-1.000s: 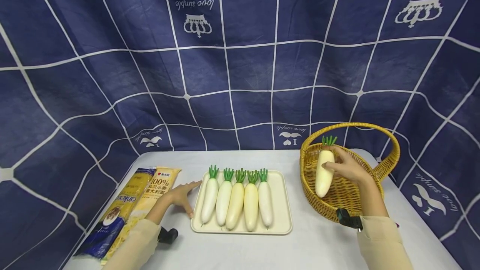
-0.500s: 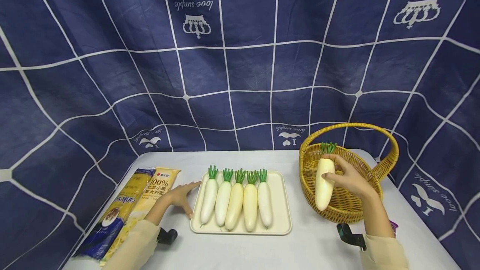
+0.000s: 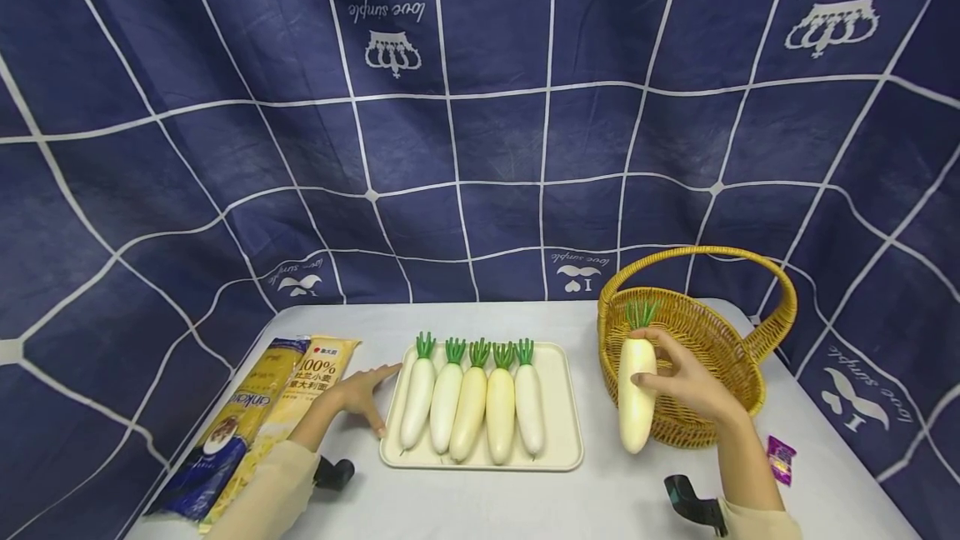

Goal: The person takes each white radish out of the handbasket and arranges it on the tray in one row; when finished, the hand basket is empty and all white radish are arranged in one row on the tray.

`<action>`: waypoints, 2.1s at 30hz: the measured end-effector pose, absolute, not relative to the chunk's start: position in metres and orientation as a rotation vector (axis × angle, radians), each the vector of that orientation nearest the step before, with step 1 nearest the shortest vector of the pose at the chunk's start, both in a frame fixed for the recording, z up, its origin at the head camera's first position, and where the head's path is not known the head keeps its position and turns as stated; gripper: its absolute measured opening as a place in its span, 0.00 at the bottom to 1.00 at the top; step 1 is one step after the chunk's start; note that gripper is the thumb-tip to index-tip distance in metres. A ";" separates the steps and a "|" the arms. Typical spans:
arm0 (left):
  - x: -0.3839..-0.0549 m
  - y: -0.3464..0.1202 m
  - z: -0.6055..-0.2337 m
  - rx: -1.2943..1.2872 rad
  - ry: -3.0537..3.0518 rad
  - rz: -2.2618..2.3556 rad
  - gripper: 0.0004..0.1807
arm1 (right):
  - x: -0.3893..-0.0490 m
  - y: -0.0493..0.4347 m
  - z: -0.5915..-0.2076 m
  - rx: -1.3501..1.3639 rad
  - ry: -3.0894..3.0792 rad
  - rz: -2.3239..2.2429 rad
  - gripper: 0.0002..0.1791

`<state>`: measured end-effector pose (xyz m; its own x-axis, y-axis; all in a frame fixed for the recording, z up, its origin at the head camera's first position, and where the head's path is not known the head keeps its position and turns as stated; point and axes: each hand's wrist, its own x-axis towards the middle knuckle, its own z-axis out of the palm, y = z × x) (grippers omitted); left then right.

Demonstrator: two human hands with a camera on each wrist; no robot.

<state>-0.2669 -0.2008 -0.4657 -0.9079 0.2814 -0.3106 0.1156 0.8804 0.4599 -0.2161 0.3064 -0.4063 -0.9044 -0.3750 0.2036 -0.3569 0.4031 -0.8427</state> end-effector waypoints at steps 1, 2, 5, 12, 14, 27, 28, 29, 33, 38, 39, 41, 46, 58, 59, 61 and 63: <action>-0.267 -0.201 -0.466 0.287 2.677 0.627 0.63 | -0.215 0.304 -0.408 -0.705 2.580 -1.586 0.30; -0.267 -0.202 -0.466 0.287 2.679 0.626 0.63 | -0.214 0.302 -0.409 -0.718 2.536 -1.605 0.30; -0.267 -0.203 -0.467 0.298 2.686 0.625 0.63 | -0.213 0.294 -0.411 -0.746 2.417 -1.652 0.30; -0.266 -0.203 -0.467 0.321 2.688 0.627 0.63 | -0.212 0.274 -0.419 -0.804 2.399 -1.621 0.30; -0.266 -0.203 -0.466 0.328 2.688 0.627 0.63 | -0.213 0.270 -0.421 -0.816 2.380 -1.615 0.30; -0.267 -0.202 -0.468 0.288 2.681 0.628 0.63 | -0.235 0.246 -0.440 -0.764 2.356 -1.607 0.32; -0.267 -0.202 -0.468 0.289 2.680 0.629 0.63 | -0.237 0.244 -0.442 -0.758 2.363 -1.604 0.33; -0.267 -0.202 -0.469 0.290 2.680 0.631 0.63 | -0.238 0.242 -0.444 -0.746 2.371 -1.600 0.33; -0.266 -0.202 -0.469 0.292 2.679 0.643 0.63 | -0.243 0.233 -0.449 -0.652 2.411 -1.597 0.35; -0.266 -0.202 -0.469 0.287 2.679 0.652 0.63 | -0.248 0.225 -0.456 -0.551 2.446 -1.618 0.36; -0.266 -0.203 -0.469 0.288 2.680 0.653 0.63 | -0.250 0.224 -0.458 -0.553 2.462 -1.611 0.36; -0.266 -0.202 -0.469 0.287 2.679 0.656 0.63 | -0.253 0.222 -0.463 -0.553 2.494 -1.585 0.36; -0.266 -0.202 -0.468 0.284 2.675 0.658 0.63 | -0.255 0.216 -0.471 -0.508 2.525 -1.516 0.37; -0.266 -0.202 -0.467 0.285 2.679 0.641 0.63 | -0.255 0.196 -0.471 -0.484 2.787 -1.261 0.37; -0.266 -0.202 -0.468 0.284 2.680 0.643 0.63 | -0.255 0.194 -0.471 -0.480 2.800 -1.238 0.37; -0.266 -0.202 -0.468 0.279 2.678 0.647 0.63 | -0.253 0.191 -0.469 -0.474 2.829 -1.184 0.37; -0.266 -0.202 -0.468 0.278 2.677 0.648 0.63 | -0.252 0.188 -0.468 -0.469 2.850 -1.144 0.37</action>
<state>-0.2655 -0.2022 -0.4679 -0.9117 0.2726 -0.3074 0.1019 0.8748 0.4736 -0.2519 0.1880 -0.4675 -0.9538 -0.2899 0.0792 -0.2642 0.6832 -0.6807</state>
